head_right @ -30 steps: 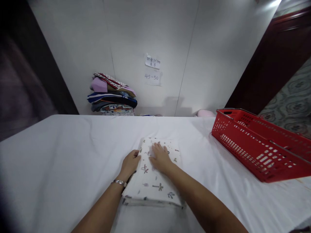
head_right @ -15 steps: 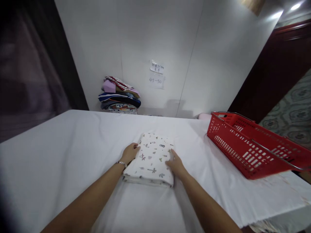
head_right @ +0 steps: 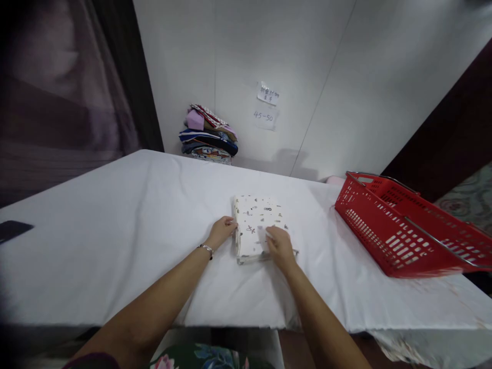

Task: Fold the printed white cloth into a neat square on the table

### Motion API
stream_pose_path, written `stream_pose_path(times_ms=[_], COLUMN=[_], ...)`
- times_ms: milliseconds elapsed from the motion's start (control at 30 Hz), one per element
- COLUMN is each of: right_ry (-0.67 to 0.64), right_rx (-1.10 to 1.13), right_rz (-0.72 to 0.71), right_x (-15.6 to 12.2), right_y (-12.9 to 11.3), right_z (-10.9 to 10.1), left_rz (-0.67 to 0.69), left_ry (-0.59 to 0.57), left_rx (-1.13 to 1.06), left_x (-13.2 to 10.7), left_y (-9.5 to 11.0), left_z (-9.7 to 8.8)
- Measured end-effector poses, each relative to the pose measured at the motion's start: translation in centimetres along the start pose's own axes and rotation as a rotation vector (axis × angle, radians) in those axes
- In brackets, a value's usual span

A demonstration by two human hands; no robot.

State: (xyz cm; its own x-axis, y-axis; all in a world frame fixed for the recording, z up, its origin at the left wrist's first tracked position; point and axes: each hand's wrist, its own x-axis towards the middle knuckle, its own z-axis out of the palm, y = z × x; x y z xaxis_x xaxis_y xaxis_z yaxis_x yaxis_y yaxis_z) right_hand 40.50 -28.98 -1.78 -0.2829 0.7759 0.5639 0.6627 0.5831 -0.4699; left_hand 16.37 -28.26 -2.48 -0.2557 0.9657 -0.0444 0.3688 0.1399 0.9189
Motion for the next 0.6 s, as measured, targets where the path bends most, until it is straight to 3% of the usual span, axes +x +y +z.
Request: stream_pose_path(times_ms=[100,200,433,600], right_ry=[-0.064,-0.054,-0.063,-0.093], right_rx=[0.087,0.122,0.079,0.005], right_rz=[-0.218,-0.266,-0.338,-0.348], right_x=[-1.9,-2.9,-3.4,-3.4], right_y=[-3.5,-5.4,-5.5,-6.1], right_z=[0.9,1.3,1.3,1.5], left_rz=[0.090,0.165,0.247,0.278], left_ry=[-0.016,-0.029,-0.110,-0.145], left_rx=[-0.058,-0.103,0.020,0.089], left_x=[-2.1,-4.3,-9.1,-10.2], left_y=[-0.3,-0.6,-0.3,0.3], left_z=[-0.1,-0.3,-1.2,-1.4])
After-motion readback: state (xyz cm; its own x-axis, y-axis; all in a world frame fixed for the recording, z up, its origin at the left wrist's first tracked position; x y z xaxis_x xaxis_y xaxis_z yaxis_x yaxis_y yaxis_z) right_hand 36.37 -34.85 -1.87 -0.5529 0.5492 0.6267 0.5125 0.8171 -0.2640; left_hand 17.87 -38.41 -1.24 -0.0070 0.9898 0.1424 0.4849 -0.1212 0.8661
